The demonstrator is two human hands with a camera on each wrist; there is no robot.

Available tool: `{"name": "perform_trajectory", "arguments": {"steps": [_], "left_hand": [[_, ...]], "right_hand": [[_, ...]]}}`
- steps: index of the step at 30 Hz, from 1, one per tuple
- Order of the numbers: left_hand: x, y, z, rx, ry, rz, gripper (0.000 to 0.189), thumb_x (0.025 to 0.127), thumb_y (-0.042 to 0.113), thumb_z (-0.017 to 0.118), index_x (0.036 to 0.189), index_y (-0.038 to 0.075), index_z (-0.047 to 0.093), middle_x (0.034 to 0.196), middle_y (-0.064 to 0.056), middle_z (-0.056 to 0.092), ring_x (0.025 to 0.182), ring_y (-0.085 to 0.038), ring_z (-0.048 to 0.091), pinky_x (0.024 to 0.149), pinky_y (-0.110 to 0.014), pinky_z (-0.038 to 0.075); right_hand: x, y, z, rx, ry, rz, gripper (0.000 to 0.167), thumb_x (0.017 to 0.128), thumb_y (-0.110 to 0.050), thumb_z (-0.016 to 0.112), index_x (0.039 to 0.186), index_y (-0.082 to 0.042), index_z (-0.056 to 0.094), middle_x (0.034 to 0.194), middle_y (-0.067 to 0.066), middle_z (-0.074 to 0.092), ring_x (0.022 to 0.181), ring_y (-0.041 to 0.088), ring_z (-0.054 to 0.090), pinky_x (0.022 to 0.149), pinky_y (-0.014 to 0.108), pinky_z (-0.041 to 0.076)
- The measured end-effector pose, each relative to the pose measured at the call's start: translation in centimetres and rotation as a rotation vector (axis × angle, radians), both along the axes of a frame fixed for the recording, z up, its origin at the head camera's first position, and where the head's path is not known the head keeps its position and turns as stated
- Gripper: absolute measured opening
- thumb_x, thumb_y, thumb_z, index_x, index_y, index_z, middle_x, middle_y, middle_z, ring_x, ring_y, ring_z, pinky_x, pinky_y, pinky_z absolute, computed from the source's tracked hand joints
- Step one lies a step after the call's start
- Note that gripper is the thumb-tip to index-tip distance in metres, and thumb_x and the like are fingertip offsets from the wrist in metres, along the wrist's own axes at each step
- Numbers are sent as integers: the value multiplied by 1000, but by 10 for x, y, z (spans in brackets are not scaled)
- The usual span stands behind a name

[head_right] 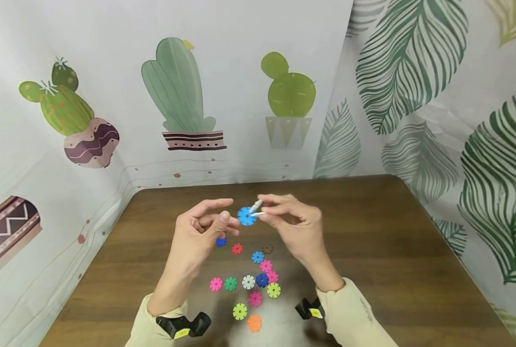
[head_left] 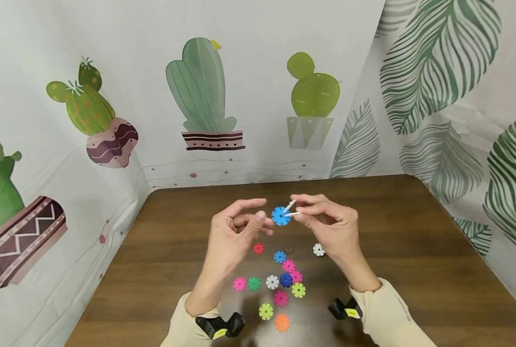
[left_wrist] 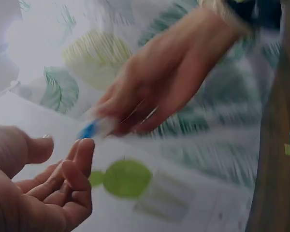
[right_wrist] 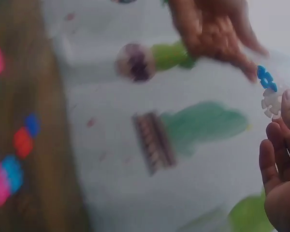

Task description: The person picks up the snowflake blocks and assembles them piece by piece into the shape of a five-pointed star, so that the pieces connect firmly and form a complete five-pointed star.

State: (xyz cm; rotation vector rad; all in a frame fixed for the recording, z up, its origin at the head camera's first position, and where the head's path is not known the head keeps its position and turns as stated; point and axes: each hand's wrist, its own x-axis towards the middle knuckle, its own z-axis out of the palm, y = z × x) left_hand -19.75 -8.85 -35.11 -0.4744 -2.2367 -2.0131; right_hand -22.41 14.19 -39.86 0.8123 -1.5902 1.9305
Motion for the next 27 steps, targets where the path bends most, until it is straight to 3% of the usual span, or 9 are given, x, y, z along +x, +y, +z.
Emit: {"name": "perform_trajectory", "arguments": {"steps": [3,7,9,12,16,19,23,27], "left_hand": [[-6,-16,-14,-81,-35,27,27,103,22,75,129,20,73,96,-20,83,77,-20,82,63,-23,57],[-13,-41,-51,-190,-116,16,22,101,16,76,123,14,74,94,-18,82,73,-18,79,61,-22,55],[-13,-50,-74,-265,-149,6,18,100,13,77,118,11,76,93,-19,81,72,-17,77,63,-23,58],[-9,-61,-107,-424,-134,32,11,98,13,80,109,12,78,88,-12,81,69,-11,73,63,-22,58],[-4,-74,-135,-606,-107,54,8,94,15,84,101,14,79,83,1,79,65,-2,65,58,-19,53],[-1,-80,-143,-711,-98,-14,15,90,18,88,102,14,80,86,3,76,66,-1,59,59,-19,49],[0,-85,-143,-849,-29,-82,25,84,22,93,105,19,78,92,4,69,72,-4,53,71,-22,43],[1,-87,-140,-887,4,-107,24,84,18,93,100,20,75,91,3,65,76,-8,52,74,-23,39]], "right_hand": [[5,25,-31,80,-184,-62,11,86,13,81,98,12,79,118,0,84,112,14,79,90,26,65],[15,57,-80,185,-358,-158,8,88,10,81,96,8,80,115,-3,84,112,6,79,91,21,63],[19,68,-100,210,-405,-184,9,87,10,82,96,8,81,114,3,84,110,4,78,91,19,63],[21,79,-120,268,-439,-212,9,87,6,84,95,3,83,115,12,83,109,2,78,93,15,60],[20,83,-134,363,-453,-200,8,87,-1,86,93,-6,84,116,19,82,107,0,77,86,15,59],[21,86,-139,450,-466,-216,10,87,-4,88,92,-11,84,114,18,82,100,-3,77,72,17,59],[25,89,-138,554,-459,-297,17,85,-8,90,99,-16,84,117,10,83,85,-4,71,65,18,54],[38,80,-129,569,-331,-393,25,83,-2,91,103,-14,82,113,6,83,75,1,64,63,16,50]]}}
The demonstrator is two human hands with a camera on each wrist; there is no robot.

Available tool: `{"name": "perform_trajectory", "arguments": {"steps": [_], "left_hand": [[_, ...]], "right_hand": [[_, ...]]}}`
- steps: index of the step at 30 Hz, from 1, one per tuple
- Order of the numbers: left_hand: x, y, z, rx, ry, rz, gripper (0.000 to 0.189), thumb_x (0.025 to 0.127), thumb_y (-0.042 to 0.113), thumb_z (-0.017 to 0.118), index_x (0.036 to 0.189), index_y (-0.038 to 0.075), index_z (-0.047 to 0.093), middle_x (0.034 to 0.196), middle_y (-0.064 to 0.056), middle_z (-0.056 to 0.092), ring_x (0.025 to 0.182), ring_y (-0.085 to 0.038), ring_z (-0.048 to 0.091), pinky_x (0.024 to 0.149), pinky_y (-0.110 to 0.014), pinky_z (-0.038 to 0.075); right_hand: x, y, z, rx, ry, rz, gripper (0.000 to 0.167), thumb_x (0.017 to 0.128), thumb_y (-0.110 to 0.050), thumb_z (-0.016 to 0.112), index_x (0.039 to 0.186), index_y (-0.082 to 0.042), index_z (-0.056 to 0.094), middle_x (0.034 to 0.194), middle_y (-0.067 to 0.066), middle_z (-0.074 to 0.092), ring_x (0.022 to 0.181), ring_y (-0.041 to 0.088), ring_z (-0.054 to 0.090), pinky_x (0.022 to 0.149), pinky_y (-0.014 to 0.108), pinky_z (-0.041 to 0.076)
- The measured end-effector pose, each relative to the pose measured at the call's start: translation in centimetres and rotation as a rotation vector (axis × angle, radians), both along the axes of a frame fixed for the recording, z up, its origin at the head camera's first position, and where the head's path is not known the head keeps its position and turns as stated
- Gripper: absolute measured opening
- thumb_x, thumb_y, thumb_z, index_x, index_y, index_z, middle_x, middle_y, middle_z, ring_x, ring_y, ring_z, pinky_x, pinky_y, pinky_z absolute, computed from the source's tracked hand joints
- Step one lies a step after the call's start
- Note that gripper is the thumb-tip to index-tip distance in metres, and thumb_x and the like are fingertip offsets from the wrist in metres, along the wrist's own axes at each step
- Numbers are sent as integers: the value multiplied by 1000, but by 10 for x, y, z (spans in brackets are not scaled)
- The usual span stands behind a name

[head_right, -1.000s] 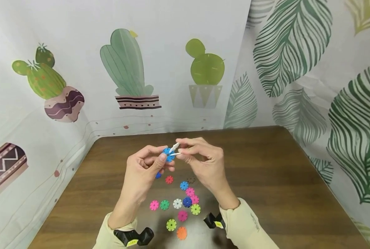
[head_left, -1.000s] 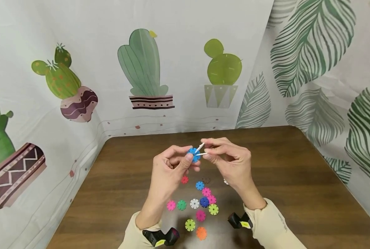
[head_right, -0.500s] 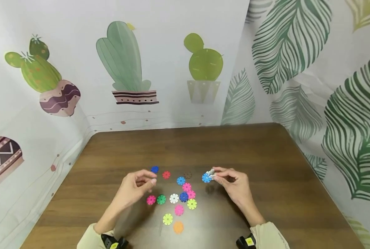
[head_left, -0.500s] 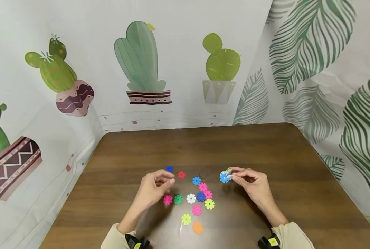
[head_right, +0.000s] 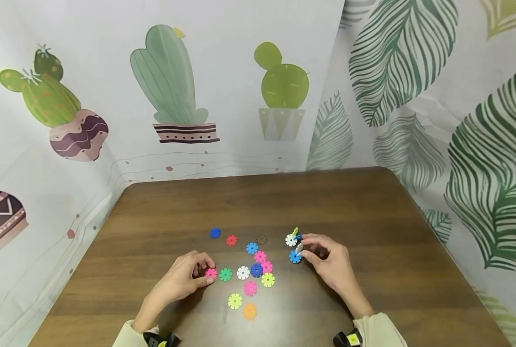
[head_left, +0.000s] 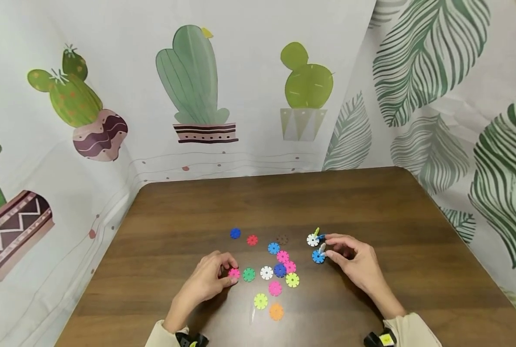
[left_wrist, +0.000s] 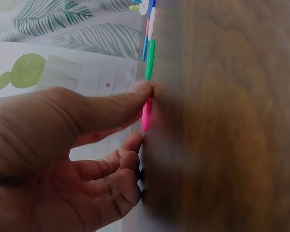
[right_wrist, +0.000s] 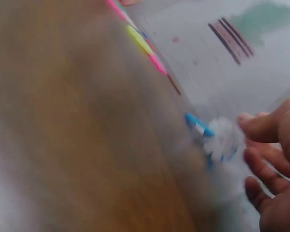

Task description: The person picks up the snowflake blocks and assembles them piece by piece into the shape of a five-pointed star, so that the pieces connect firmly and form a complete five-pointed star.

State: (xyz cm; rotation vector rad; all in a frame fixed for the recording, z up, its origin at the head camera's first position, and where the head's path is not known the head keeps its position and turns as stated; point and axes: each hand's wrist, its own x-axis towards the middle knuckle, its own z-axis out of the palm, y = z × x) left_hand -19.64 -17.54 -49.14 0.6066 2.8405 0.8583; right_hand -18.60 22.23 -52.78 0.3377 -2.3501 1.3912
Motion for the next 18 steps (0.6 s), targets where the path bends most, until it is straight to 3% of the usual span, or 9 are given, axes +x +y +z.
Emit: {"name": "perform_trajectory", "arguments": {"steps": [2,4,6,9,13,18], "left_hand": [[0,-1,1,6,2,1,23,85,16,92,97,19,72,90,3,64,76,-9,52,72,-22,38],[-1,-2,1,13,5,8,24,84,15,92,95,19,70,88,4,64,76,-9,52,71,-22,39],[-2,-2,1,21,-1,16,26,85,14,92,95,19,68,86,5,65,75,-6,53,71,-21,40],[-3,-2,-2,43,-19,10,26,86,12,90,96,18,67,82,6,66,71,-2,53,68,-20,42],[-4,0,-6,88,-56,1,21,89,11,88,94,19,69,78,8,67,65,2,54,63,-19,45],[-5,0,-7,184,-88,33,15,92,13,86,89,23,75,73,8,69,60,1,58,55,-20,50]], "right_hand": [[6,-12,4,-6,55,32,26,82,2,89,103,-12,82,105,5,83,72,3,63,60,18,50],[11,-28,6,-10,49,118,26,83,3,88,105,-10,80,93,3,80,68,2,60,56,20,51],[15,-45,6,28,-21,204,25,85,-1,88,107,-11,80,86,-1,76,66,0,57,54,20,51],[20,-63,3,163,-117,273,26,86,-11,90,109,-16,79,90,-5,74,66,-4,51,57,18,47],[27,-73,4,301,-166,261,24,86,-12,90,106,-18,78,104,-7,74,71,-5,47,65,18,41],[27,-74,8,284,-200,251,23,85,-4,88,98,-20,77,95,-10,70,76,-3,51,67,19,46]]}}
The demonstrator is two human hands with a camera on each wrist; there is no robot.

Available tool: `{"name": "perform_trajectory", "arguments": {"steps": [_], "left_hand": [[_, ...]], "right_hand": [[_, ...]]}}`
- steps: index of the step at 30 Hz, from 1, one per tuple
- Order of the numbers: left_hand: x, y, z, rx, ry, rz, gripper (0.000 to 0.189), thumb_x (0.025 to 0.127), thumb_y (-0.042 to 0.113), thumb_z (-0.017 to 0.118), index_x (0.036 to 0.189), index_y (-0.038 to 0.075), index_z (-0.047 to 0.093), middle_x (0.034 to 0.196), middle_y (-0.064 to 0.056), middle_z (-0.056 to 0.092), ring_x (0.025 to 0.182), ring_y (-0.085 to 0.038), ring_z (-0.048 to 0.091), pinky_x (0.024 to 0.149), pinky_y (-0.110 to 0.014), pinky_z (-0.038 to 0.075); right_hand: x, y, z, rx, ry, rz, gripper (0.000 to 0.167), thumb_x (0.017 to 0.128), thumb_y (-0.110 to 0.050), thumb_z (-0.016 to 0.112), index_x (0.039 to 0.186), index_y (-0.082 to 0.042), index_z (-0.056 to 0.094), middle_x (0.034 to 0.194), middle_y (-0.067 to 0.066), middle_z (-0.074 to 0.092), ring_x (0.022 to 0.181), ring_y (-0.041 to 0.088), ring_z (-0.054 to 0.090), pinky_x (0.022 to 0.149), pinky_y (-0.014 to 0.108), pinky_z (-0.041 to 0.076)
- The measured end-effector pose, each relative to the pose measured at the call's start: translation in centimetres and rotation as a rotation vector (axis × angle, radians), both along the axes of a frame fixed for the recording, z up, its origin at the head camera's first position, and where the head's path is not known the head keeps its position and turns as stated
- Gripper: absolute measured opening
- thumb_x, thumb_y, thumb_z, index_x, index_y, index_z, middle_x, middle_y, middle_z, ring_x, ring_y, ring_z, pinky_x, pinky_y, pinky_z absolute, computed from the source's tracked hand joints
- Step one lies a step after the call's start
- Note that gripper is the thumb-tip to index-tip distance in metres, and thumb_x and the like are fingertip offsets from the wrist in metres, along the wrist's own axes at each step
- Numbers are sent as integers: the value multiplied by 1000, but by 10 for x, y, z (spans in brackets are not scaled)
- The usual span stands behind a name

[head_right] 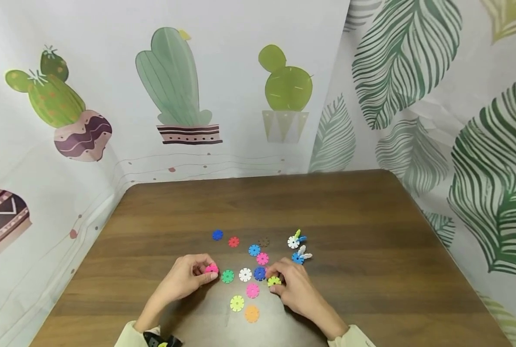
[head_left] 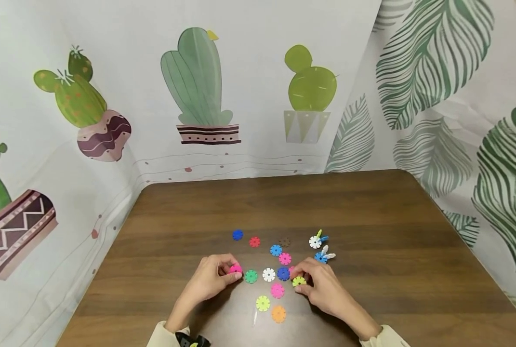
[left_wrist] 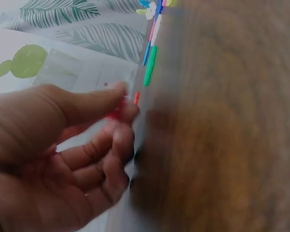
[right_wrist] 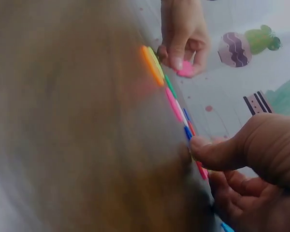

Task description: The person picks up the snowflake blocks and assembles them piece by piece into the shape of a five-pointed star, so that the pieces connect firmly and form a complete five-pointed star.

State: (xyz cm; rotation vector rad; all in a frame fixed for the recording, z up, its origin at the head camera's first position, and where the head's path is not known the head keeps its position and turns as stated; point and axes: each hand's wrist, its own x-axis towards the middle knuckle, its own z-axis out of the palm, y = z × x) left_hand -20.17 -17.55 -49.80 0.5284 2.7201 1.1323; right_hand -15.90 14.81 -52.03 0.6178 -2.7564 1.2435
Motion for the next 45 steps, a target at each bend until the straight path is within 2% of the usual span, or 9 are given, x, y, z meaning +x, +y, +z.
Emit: {"name": "perform_trajectory", "arguments": {"steps": [4,9,16,20,23,28,35,42,45], "left_hand": [[1,4,8,91,-10,15,6,95,15,83,92,20,80,72,3,73,56,-4,65,51,-21,54],[-3,13,35,205,-4,20,13,101,8,72,109,5,83,82,-9,81,66,-22,76,57,-21,57],[-13,33,109,412,-47,-91,36,110,5,55,145,1,64,116,-24,80,86,-31,82,76,-28,67],[-17,53,155,589,-7,-164,34,112,11,56,146,9,57,116,-20,81,85,-26,83,75,-30,66],[-14,68,176,805,-58,-241,23,111,10,55,134,11,55,105,-9,85,78,-20,83,67,-25,62],[-7,80,181,1029,-226,-308,13,111,8,51,120,11,60,91,1,84,72,-11,81,58,-16,56],[-10,79,176,1019,-221,-177,16,112,15,58,120,2,64,92,1,84,76,-10,81,63,-14,57],[-11,78,174,1040,-255,-273,31,113,15,54,142,5,49,75,1,79,59,-9,76,51,-13,51],[-10,80,175,1042,-261,-255,31,113,12,52,143,10,47,69,2,77,51,-7,72,45,-13,47]], "right_hand": [[-4,0,3,-57,-10,-1,21,84,-5,89,94,-20,79,87,-11,72,73,-5,55,64,19,51],[-15,-6,22,-153,71,-17,19,82,-12,92,94,-23,83,86,-12,78,72,-5,60,63,19,55],[-44,-16,95,-334,380,107,34,86,13,80,113,-7,83,99,8,83,77,10,76,67,19,63],[-57,-22,146,-516,401,138,33,93,14,72,122,0,79,101,15,82,83,15,80,73,25,66],[-59,-26,172,-708,366,102,26,94,9,75,120,5,78,95,13,82,80,13,81,71,27,66],[-57,-31,183,-900,295,56,21,90,10,79,111,14,76,84,1,83,70,12,80,64,27,65],[-59,-35,178,-905,287,83,18,90,8,80,106,16,76,83,1,83,66,12,78,59,26,63],[-56,-40,175,-871,253,103,21,90,3,83,104,16,76,86,-8,83,66,11,78,59,27,64],[-55,-40,176,-854,245,121,20,89,4,83,104,16,76,85,-7,83,65,11,78,57,29,63]]}}
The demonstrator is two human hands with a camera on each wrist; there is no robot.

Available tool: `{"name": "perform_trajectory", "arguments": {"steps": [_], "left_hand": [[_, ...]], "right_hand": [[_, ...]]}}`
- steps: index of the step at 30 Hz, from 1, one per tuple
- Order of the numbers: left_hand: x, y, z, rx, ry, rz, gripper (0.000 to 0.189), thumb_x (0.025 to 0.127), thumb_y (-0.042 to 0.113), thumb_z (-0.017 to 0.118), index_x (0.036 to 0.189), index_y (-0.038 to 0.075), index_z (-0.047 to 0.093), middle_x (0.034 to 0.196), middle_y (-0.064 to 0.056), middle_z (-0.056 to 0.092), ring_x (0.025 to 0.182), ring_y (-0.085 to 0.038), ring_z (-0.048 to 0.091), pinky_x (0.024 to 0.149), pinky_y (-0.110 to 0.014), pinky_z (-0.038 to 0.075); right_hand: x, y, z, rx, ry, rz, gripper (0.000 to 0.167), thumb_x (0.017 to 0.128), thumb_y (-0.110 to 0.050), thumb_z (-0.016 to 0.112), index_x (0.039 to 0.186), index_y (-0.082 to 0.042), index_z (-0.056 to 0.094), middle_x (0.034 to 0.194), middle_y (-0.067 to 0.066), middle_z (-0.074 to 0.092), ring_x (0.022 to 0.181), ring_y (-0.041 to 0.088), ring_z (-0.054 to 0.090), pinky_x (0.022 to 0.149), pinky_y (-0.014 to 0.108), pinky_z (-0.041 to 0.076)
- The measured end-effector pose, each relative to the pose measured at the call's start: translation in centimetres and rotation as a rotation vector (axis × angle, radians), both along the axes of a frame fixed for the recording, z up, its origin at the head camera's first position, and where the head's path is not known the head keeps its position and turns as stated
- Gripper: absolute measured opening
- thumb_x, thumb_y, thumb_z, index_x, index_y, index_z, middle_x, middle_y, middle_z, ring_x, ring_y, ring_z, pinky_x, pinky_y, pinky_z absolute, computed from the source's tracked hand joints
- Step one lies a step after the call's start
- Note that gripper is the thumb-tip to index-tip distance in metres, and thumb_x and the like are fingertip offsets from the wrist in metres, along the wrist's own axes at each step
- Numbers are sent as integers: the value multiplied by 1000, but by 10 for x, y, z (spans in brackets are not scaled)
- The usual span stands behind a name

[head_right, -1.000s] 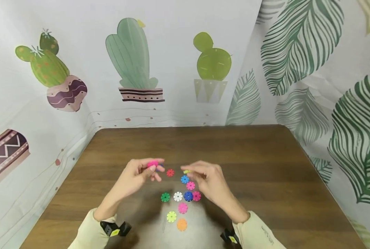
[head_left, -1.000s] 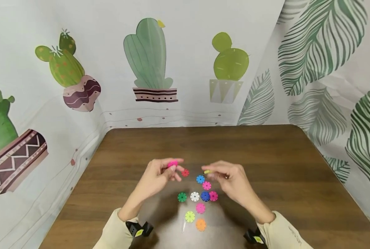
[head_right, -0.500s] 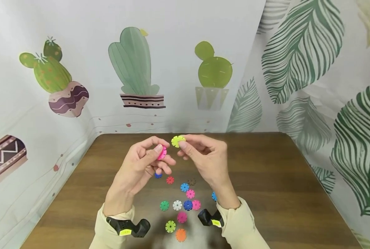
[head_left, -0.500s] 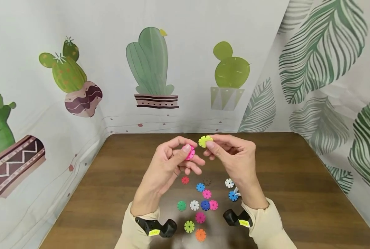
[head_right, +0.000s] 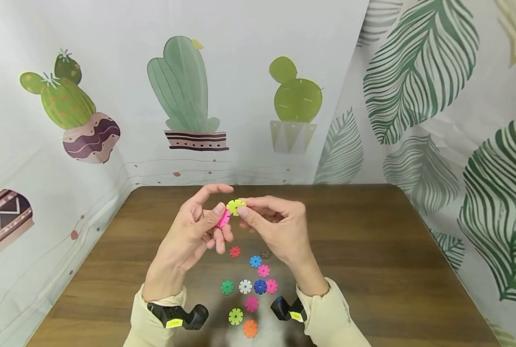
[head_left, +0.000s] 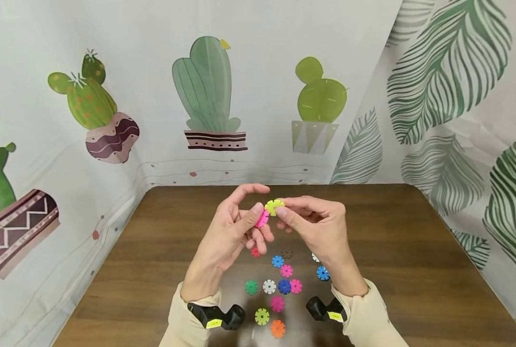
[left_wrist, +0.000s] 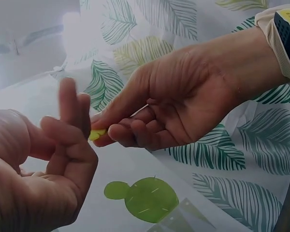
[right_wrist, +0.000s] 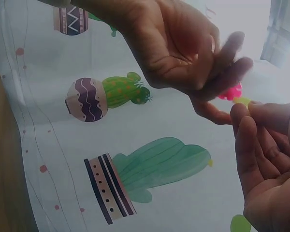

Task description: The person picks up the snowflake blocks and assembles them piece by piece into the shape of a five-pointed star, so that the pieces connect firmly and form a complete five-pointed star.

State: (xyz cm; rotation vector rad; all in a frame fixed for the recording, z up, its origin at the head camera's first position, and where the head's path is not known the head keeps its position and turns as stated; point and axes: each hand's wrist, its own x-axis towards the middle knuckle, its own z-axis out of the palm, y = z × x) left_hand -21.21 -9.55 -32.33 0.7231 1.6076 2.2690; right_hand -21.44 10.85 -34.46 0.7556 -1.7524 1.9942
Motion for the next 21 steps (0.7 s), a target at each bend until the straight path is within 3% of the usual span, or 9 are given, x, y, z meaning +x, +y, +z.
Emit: {"name": "perform_trajectory", "arguments": {"steps": [6,15,21], "left_hand": [[4,2,2,-6,-15,47,34,111,5,48,145,9,44,61,2,73,42,-6,65,39,-14,37],[6,2,2,4,44,-21,31,112,8,50,142,15,46,62,3,73,41,-6,64,36,-22,27],[7,2,1,-3,50,-21,31,112,7,48,141,15,46,60,4,71,40,-5,62,36,-19,29]], "right_hand": [[3,2,2,29,-1,19,16,88,6,83,101,14,77,81,-7,81,61,16,76,55,26,61],[4,8,4,48,10,92,13,88,9,82,97,15,75,83,-9,80,60,13,74,55,26,61],[5,7,1,75,55,116,9,88,9,82,95,11,76,84,-8,78,60,13,73,55,28,62]]}}
